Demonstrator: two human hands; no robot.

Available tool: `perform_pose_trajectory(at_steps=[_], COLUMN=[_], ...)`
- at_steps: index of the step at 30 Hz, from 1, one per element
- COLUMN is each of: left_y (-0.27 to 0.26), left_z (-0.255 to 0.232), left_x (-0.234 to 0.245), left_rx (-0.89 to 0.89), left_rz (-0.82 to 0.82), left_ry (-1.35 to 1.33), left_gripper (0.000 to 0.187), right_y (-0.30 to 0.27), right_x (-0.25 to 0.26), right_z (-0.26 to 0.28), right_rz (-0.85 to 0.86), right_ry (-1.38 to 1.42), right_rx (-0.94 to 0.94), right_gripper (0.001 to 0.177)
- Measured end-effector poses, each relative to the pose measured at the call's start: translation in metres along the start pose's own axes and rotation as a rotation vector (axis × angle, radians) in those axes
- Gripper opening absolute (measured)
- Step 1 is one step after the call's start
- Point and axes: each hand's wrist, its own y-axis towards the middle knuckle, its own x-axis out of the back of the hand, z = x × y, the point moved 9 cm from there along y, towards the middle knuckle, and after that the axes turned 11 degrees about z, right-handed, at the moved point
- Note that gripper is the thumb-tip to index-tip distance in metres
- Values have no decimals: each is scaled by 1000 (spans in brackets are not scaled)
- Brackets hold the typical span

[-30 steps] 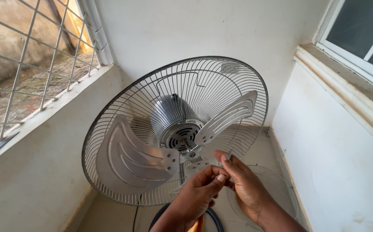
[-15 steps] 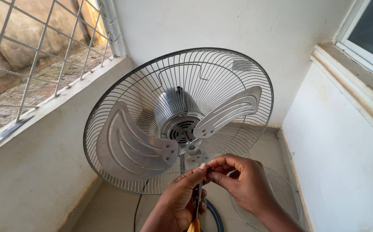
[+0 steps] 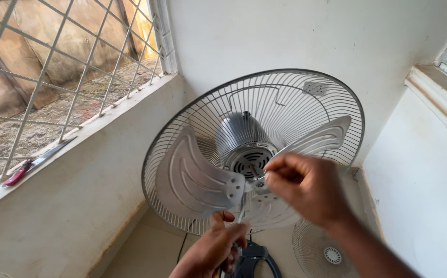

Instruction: The person attaches a three-blade fan rotor to a pedestal fan motor using a pair of scissors as a makeshift tool to tighten the central nut. The person repeatedly adjusts the blades and secures the nut by hand and with the scissors.

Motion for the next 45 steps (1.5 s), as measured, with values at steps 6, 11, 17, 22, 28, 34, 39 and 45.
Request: perform_pose_trajectory(at_steps=[6,11,17,22,28,34,39,45], left_y=[32,50,52,63,78,90,102,107], left_z=[13,21,12,-10,-41,-38,-30,-30], left_x=[12,28,2,-32,-50,-45,-40,-40], left_rx=[-275,-221,-127,-157,-283,-263,-338,-369], left_rz=[121,-91,-4,71,101,-23,-116,-174], left_ry=[290,306,-155,-537,-437,-411,-385,-322], left_gripper=[30,27,59,51,44,36,32,35], right_y=[55,87,104,110,109,114,113,112], right_x=[21,-31,-43,-60,-77,-80,-89,-86], right_z=[52,51,29,12,-21,-46,-60,-61], right_rz=[144,544,701,763,927,974,1001,1020], right_ry=[-298,-774,-765,-802,-699,-747,-792,-840], right_rx=[99,-21,-214,-290,-443,-424,-408,-335], right_gripper=[14,14,14,14,12,16,16,17])
